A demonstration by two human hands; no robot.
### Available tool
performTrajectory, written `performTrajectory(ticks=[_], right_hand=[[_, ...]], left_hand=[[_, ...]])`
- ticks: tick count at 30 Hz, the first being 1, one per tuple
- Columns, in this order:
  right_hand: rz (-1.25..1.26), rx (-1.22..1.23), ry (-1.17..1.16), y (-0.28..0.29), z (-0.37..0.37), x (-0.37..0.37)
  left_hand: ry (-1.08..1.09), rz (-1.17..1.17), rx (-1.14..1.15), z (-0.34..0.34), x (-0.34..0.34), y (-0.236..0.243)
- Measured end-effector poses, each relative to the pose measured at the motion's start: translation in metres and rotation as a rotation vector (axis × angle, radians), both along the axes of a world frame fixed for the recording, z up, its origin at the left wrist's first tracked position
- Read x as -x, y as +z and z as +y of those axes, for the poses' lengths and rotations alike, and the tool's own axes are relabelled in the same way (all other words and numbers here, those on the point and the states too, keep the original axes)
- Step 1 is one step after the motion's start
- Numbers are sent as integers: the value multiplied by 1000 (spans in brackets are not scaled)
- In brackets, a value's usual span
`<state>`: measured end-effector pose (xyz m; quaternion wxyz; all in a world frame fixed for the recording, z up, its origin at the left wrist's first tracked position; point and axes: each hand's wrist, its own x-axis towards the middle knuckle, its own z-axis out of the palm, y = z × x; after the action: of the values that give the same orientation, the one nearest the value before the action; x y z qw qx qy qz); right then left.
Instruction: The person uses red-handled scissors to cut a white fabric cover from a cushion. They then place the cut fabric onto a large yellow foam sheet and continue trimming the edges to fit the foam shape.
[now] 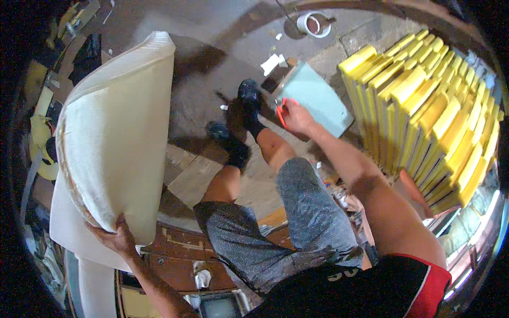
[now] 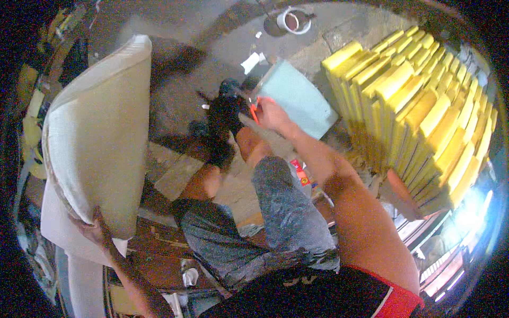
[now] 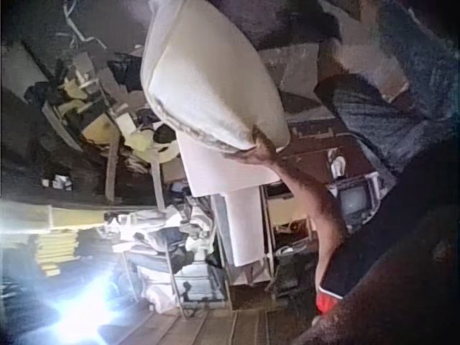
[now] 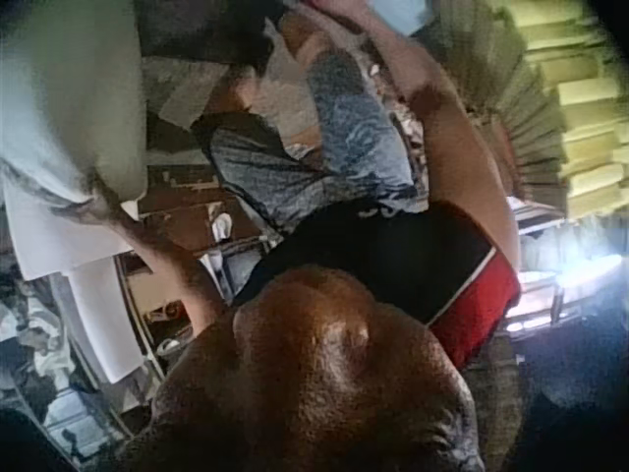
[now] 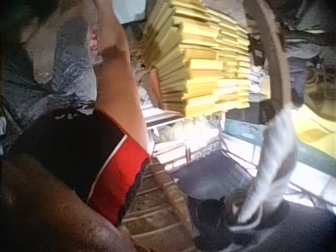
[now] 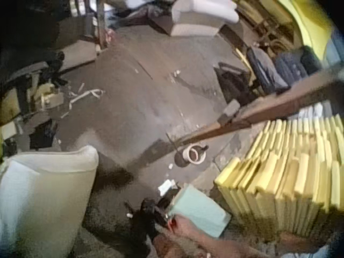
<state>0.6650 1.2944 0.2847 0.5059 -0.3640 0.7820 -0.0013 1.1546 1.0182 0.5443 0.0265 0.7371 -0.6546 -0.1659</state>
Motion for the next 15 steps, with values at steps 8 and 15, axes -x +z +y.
performTrajectory(ticks=[8, 15], right_hand=[[-5, -51, -124, 128, -66, -22], [-321, 147, -592, 175, -208, -37]], left_hand=[[8, 393, -68, -35, 9, -4], [-29, 402, 180, -96, 19, 20]])
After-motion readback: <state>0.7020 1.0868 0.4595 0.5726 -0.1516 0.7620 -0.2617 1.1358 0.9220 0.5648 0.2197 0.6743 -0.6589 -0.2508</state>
